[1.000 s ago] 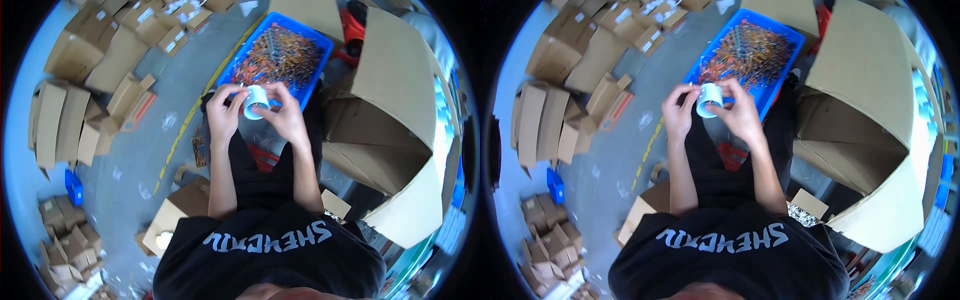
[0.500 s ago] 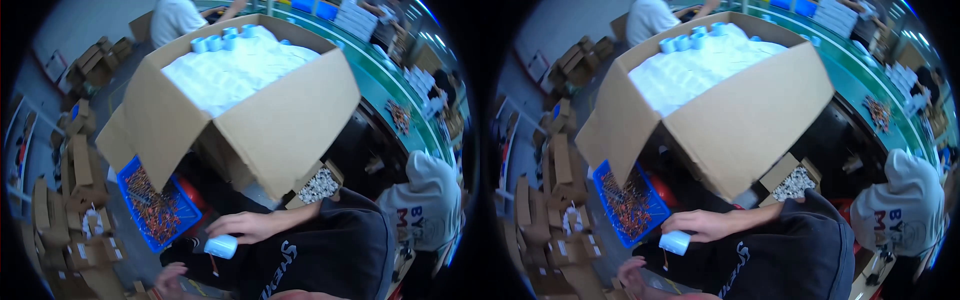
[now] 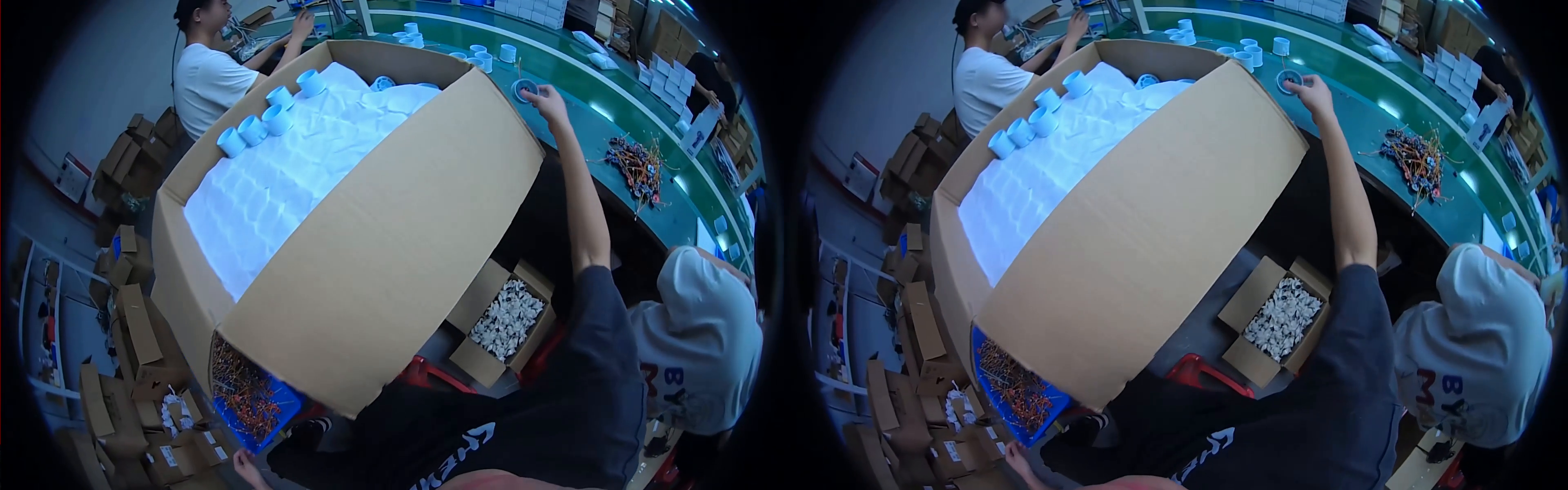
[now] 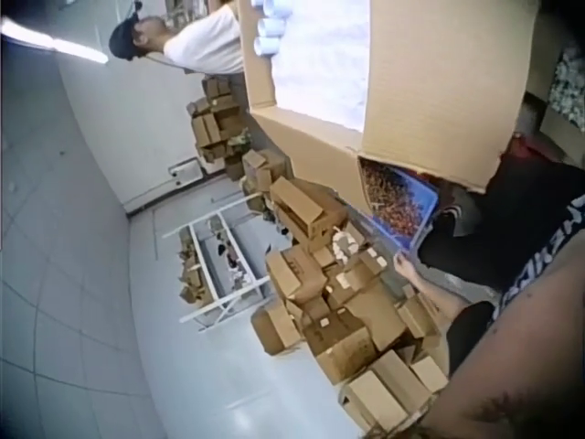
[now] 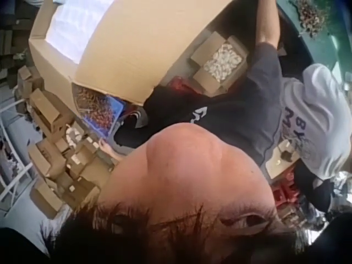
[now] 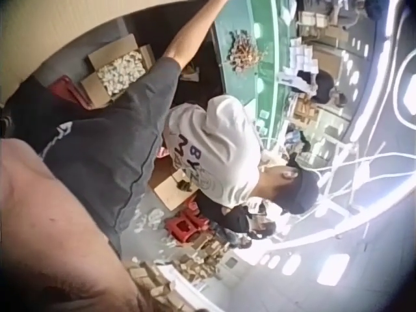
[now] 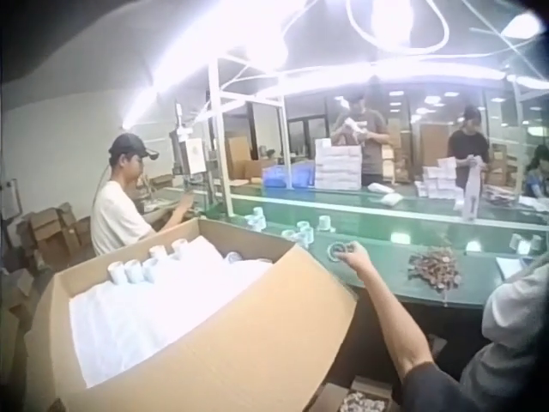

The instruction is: The person installs wired components from a tray into plastic cups by hand and places the assembled cups into a cardboard box.

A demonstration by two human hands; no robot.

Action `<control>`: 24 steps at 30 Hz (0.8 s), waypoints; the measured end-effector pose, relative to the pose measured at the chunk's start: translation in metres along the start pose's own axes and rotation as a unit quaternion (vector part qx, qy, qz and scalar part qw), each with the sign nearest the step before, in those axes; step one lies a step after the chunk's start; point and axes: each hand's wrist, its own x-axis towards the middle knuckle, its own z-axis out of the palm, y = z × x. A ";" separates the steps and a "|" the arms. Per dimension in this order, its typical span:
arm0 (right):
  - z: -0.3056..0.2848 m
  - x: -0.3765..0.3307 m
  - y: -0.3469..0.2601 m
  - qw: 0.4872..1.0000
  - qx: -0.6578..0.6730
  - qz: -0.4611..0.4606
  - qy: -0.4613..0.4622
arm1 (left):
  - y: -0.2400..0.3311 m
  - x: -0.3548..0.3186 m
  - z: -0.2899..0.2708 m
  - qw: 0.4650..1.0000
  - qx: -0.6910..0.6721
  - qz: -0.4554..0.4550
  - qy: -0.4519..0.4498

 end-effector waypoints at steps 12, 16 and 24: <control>0.127 0.126 0.042 0.972 0.135 0.169 -0.087 | -0.003 -0.086 -0.002 0.880 -0.328 -0.344 -0.018; 0.119 0.142 0.063 0.940 0.296 0.132 -0.107 | -0.053 -0.097 -0.067 0.954 -0.143 -0.261 -0.020; 0.147 0.128 0.058 0.995 0.076 0.061 0.001 | -0.097 -0.075 -0.086 0.958 -0.109 -0.259 -0.065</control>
